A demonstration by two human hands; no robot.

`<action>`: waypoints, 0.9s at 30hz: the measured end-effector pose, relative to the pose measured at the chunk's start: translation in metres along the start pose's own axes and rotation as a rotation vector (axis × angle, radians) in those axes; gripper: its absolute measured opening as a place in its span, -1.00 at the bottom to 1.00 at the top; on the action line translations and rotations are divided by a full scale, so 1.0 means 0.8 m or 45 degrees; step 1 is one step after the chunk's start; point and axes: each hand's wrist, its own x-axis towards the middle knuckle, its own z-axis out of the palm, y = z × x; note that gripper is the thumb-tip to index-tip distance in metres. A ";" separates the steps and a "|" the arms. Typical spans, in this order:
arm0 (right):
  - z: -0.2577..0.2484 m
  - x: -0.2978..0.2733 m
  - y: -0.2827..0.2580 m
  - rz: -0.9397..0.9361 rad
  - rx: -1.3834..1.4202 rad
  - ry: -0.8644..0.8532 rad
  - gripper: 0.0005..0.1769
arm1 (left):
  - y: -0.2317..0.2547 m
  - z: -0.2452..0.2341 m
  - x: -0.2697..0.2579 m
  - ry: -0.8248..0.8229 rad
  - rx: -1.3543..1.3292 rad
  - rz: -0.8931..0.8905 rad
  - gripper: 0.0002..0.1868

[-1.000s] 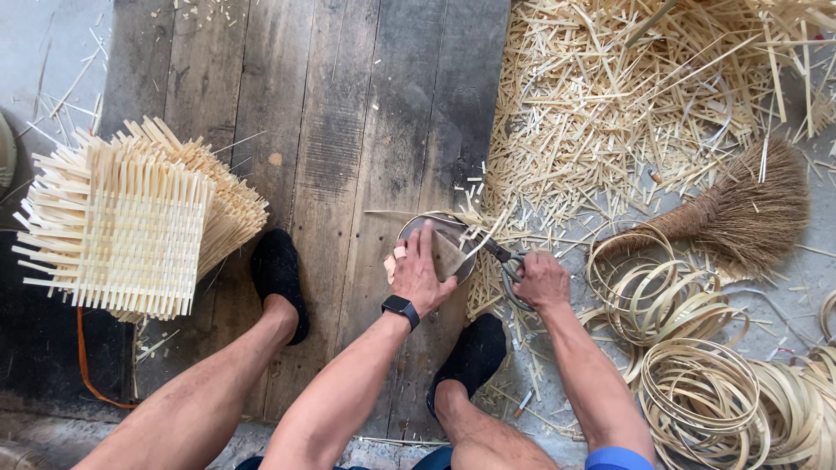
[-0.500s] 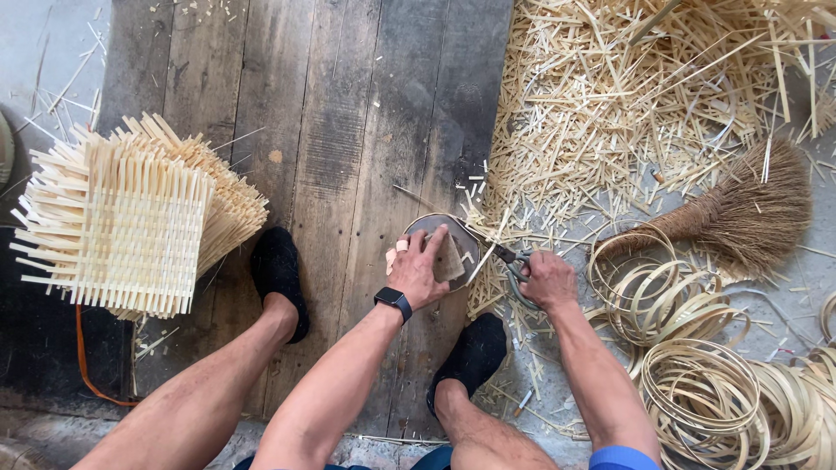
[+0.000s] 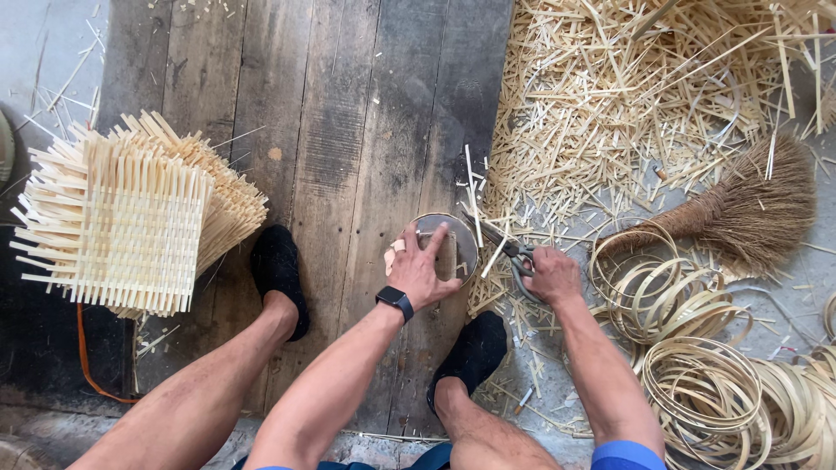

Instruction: The person sits on the floor and weaves small, round bamboo bowls. They place a woven bamboo mat on a circular wooden mold, wrap a bamboo strip around the edge, and use shears to trim the excess material. The person repeats this process to create multiple bowls.

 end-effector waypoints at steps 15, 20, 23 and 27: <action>0.014 0.000 0.012 0.232 0.032 -0.128 -0.64 | 0.006 0.000 0.003 -0.136 0.043 0.117 0.16; -0.003 0.001 -0.006 0.699 0.193 -0.057 -0.20 | -0.034 0.014 0.051 0.113 -0.368 -0.269 -0.21; -0.014 -0.002 -0.036 0.778 0.480 0.128 -0.21 | -0.068 0.021 0.084 0.124 -0.253 -0.357 -0.51; -0.031 0.018 -0.093 0.417 1.332 -0.141 -0.56 | -0.086 0.022 0.120 -0.025 -0.373 -0.439 -0.67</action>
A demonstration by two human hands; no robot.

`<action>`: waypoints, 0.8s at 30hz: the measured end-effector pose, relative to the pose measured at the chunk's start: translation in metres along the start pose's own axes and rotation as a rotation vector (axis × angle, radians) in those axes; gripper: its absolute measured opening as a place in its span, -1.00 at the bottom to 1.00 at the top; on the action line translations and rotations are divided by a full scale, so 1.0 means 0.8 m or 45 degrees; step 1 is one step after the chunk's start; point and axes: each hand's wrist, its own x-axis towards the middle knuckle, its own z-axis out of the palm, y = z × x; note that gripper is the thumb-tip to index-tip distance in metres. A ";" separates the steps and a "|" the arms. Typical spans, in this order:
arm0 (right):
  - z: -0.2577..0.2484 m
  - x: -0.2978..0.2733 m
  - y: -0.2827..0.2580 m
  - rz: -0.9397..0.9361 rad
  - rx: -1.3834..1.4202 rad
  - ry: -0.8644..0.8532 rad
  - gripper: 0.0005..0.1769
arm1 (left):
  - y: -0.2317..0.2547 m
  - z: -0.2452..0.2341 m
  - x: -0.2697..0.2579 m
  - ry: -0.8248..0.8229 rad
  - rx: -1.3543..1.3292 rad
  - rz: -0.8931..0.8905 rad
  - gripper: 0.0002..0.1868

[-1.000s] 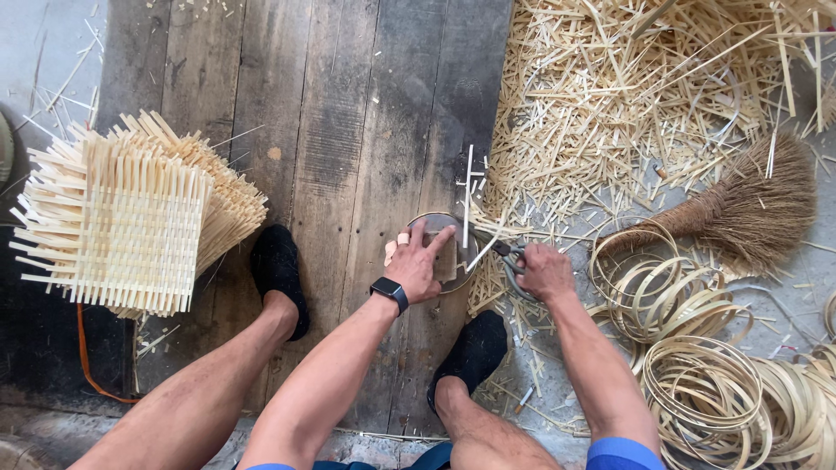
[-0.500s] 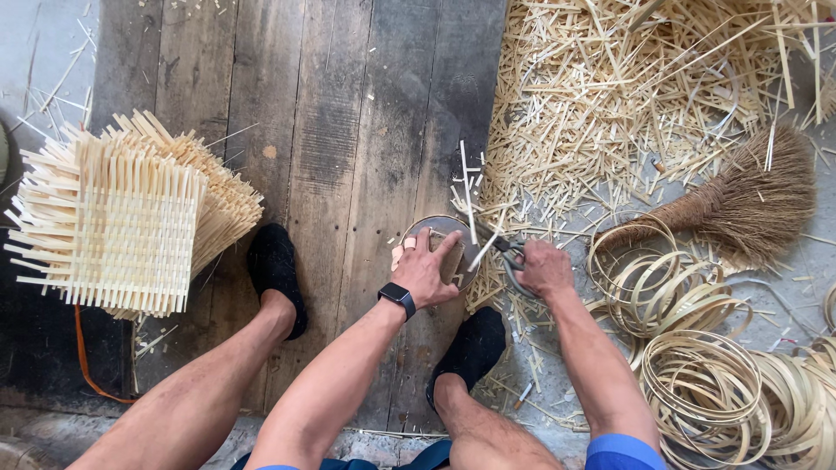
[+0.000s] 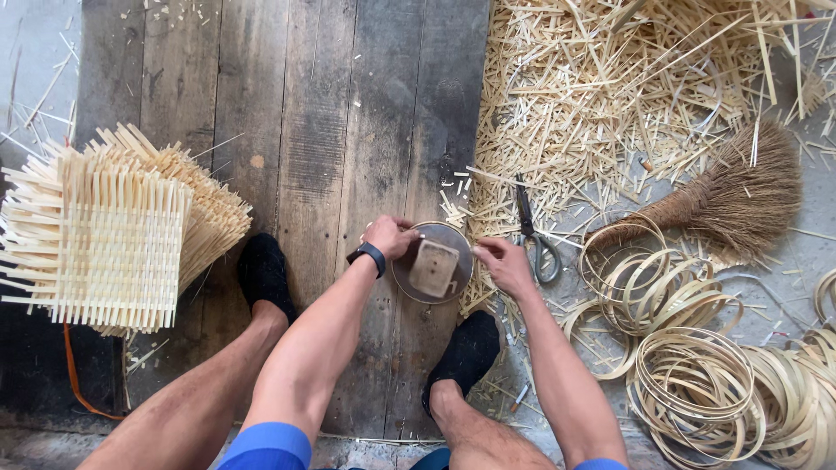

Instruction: The person sits on the floor and weaves small, round bamboo bowls. They place a woven bamboo mat on a circular wooden mold, wrap a bamboo strip around the edge, and use shears to trim the excess material. The person repeats this process to create multiple bowls.

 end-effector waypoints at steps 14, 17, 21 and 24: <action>0.012 0.043 -0.009 0.154 0.128 -0.106 -0.72 | 0.010 0.005 0.013 -0.066 -0.067 -0.050 -0.71; 0.004 0.010 -0.020 0.284 0.095 -0.132 -0.62 | -0.006 0.012 -0.012 0.181 -0.059 0.069 -0.70; 0.012 -0.033 0.032 0.374 0.502 -0.267 -0.62 | -0.073 0.044 -0.055 0.103 -0.277 -0.146 -0.64; 0.034 -0.036 0.074 0.351 0.764 -0.120 -0.73 | -0.108 0.070 -0.053 -0.012 -0.712 -0.143 -0.60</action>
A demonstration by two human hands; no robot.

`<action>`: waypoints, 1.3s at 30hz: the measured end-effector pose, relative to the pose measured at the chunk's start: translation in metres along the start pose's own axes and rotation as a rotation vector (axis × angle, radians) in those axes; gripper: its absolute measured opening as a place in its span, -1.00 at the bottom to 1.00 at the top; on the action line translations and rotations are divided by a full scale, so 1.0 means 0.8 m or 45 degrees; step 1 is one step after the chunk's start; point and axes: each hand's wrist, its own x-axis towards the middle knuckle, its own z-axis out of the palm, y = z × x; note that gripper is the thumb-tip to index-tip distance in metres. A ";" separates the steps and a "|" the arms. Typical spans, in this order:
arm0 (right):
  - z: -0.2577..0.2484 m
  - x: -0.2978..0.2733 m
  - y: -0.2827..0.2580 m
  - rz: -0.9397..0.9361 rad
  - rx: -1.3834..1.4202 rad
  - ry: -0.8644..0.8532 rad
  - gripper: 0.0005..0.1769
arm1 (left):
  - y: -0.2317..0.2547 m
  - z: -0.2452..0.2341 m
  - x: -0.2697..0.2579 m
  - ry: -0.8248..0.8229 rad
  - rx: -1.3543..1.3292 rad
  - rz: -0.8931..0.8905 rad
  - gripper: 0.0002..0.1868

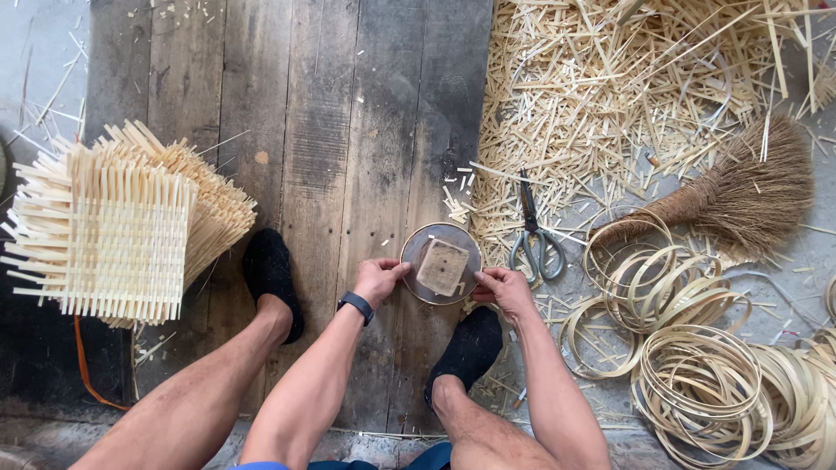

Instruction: The person sits on the floor and weaves small, round bamboo bowls. They place a woven bamboo mat on a circular wooden mold, wrap a bamboo strip around the edge, and use shears to trim the excess material. The person repeats this process to create multiple bowls.

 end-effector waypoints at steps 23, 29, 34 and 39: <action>0.061 -0.034 0.033 -0.029 0.221 0.191 -0.69 | -0.059 0.073 -0.028 -0.014 -0.476 -0.177 -0.78; 0.059 -0.046 0.023 -0.023 0.132 0.156 -0.62 | -0.027 0.061 -0.042 0.039 -0.262 -0.136 -0.80; 0.070 -0.095 -0.036 -0.268 0.019 0.147 -0.20 | 0.052 -0.023 -0.090 0.051 0.454 0.322 -0.75; 0.122 -0.116 -0.077 -0.255 -0.008 -0.048 0.07 | 0.094 -0.030 -0.138 0.229 0.476 0.896 -0.59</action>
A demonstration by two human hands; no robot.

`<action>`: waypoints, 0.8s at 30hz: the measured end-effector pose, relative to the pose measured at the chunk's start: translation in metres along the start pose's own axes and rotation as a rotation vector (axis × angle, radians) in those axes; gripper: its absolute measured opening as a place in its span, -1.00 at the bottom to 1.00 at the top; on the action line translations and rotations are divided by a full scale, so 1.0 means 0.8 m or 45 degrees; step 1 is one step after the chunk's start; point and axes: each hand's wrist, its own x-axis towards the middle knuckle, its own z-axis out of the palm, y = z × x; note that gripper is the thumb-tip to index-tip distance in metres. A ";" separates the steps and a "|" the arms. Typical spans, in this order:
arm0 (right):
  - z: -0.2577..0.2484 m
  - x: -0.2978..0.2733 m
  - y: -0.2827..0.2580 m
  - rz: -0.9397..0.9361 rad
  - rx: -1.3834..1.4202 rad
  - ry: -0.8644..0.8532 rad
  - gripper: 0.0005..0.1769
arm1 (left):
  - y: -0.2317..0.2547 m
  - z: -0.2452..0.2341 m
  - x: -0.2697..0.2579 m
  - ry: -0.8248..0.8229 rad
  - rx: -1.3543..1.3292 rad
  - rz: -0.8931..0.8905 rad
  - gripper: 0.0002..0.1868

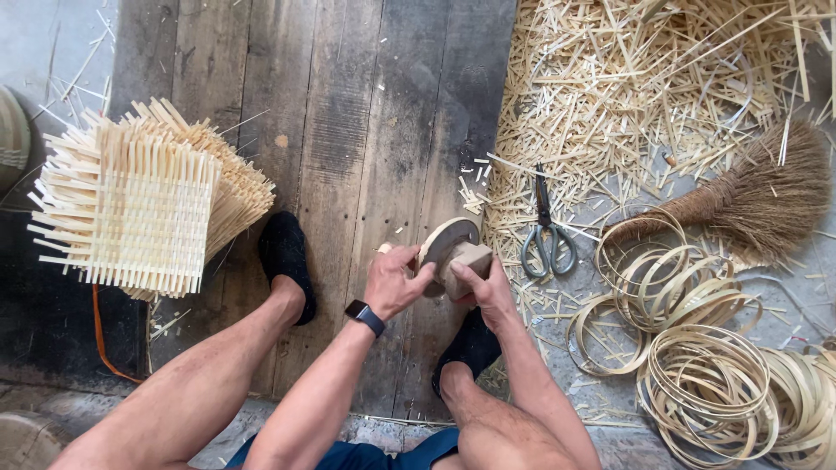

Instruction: The person sits on the floor and weaves small, round bamboo bowls. They place a woven bamboo mat on a circular wooden mold, wrap a bamboo strip around the edge, and use shears to trim the excess material. The person repeats this process to create multiple bowls.

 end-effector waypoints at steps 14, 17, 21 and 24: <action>0.033 0.013 0.005 -0.185 -0.738 0.445 0.20 | -0.004 0.048 0.023 0.311 -0.292 -0.047 -0.54; 0.026 0.019 0.013 -0.201 -0.709 0.436 0.17 | -0.013 0.045 0.030 0.243 -0.300 -0.120 -0.53; 0.017 0.018 0.006 -0.195 -0.573 0.311 0.10 | -0.043 0.052 0.033 0.171 -0.375 -0.230 -0.50; 0.001 0.001 -0.013 -0.041 0.065 0.025 0.04 | -0.091 0.058 0.052 0.053 -0.403 -0.552 -0.46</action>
